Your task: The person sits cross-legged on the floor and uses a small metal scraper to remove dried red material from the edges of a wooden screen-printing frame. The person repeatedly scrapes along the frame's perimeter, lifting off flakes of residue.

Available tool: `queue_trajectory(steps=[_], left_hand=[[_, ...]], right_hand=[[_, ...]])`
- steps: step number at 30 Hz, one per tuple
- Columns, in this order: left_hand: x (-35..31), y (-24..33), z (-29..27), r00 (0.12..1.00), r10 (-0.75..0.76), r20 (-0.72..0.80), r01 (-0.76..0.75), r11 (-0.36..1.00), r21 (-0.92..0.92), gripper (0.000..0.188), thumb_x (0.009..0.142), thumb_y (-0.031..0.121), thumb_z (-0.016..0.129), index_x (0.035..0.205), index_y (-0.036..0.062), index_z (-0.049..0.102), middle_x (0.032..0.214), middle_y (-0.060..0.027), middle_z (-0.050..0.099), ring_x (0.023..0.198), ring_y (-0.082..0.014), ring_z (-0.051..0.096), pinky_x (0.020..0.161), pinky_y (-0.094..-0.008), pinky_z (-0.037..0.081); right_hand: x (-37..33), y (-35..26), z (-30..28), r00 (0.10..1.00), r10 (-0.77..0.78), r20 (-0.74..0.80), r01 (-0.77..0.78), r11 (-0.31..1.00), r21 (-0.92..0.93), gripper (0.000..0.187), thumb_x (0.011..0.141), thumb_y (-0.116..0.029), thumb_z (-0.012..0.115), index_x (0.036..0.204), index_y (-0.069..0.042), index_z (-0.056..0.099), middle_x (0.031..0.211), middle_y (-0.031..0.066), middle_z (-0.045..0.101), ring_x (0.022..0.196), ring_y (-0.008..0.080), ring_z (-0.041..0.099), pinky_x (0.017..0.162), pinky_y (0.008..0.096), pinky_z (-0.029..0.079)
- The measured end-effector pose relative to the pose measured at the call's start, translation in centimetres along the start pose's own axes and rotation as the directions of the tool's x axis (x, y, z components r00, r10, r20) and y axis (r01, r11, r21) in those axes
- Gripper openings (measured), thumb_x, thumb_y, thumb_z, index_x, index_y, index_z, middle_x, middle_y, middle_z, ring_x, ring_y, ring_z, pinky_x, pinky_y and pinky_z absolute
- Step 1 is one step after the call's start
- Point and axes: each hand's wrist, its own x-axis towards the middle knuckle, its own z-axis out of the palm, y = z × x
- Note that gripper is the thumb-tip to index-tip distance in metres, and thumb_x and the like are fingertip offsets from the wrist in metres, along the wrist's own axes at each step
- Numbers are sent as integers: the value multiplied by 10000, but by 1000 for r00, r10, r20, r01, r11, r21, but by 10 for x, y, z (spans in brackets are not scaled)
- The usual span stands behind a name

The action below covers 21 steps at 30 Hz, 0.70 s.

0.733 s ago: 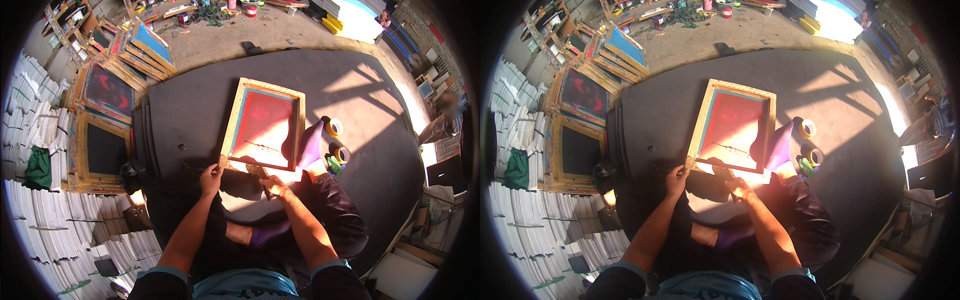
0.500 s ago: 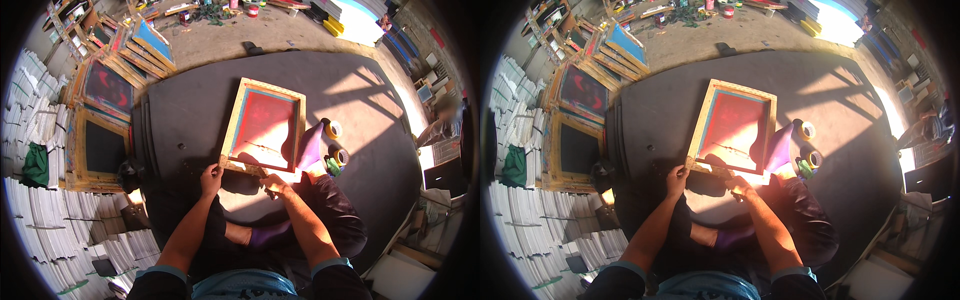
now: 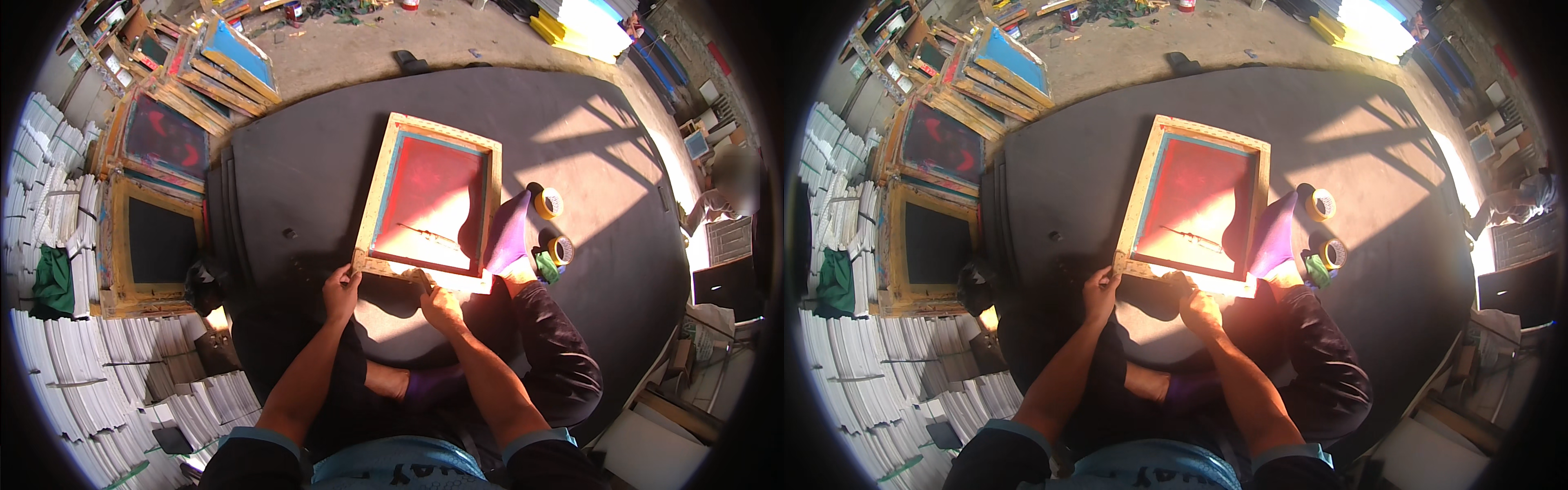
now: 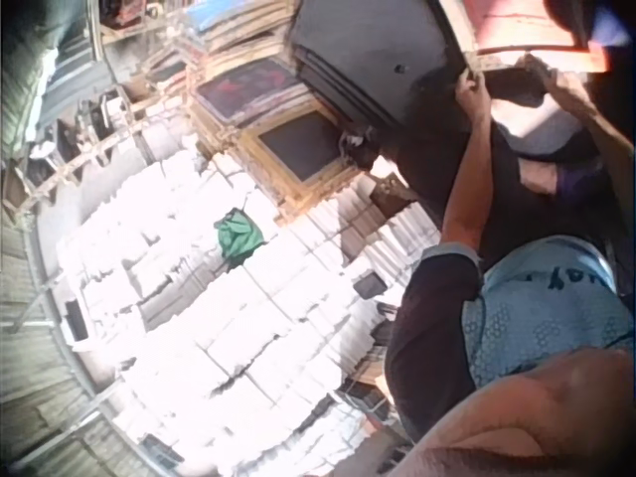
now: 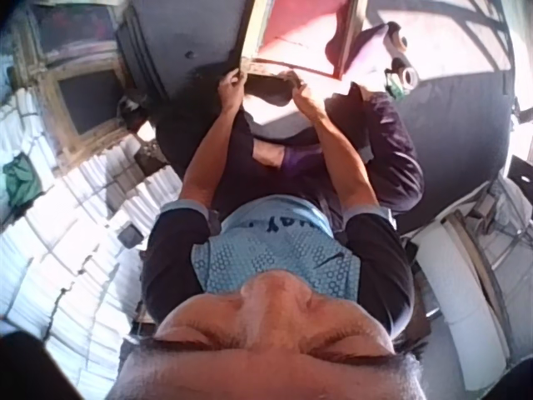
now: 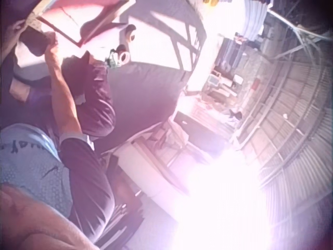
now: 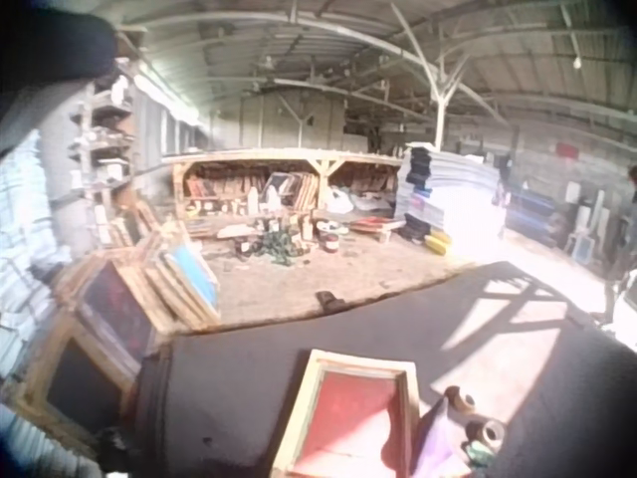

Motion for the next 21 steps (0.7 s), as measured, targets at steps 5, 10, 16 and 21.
queue_trajectory(steps=[5,10,16,21], left_hand=[[-5,13,-4,1000,-10,-4,11,999,51,373,884,165,782,1206,-9,708,860,-89,724,769,-118,664,717,-277,523],[2,3,-4,999,46,10,-46,998,45,364,886,188,785,1201,19,718,919,-103,742,782,-144,676,747,-285,534],[-14,36,-11,952,306,16,-299,918,260,312,901,236,785,1101,5,719,891,-82,743,799,-166,698,720,-305,533],[-36,47,-13,893,-10,450,107,976,-192,285,988,285,694,1082,17,720,856,-13,707,605,-47,556,505,-209,401]], right_hand=[[-13,-15,-4,987,155,-36,-147,975,169,444,938,-346,541,1118,42,660,1005,317,702,984,469,687,908,527,531],[-10,-14,18,971,202,-131,-174,964,202,435,967,-375,538,1143,6,654,1005,290,712,965,458,695,889,518,540],[-31,-6,22,999,32,-27,-24,963,269,415,967,-376,598,1143,-3,637,917,290,703,920,444,704,809,498,544],[-53,-43,36,982,-186,-30,185,915,360,364,965,-340,644,1072,8,631,870,261,690,840,415,697,754,467,530]])
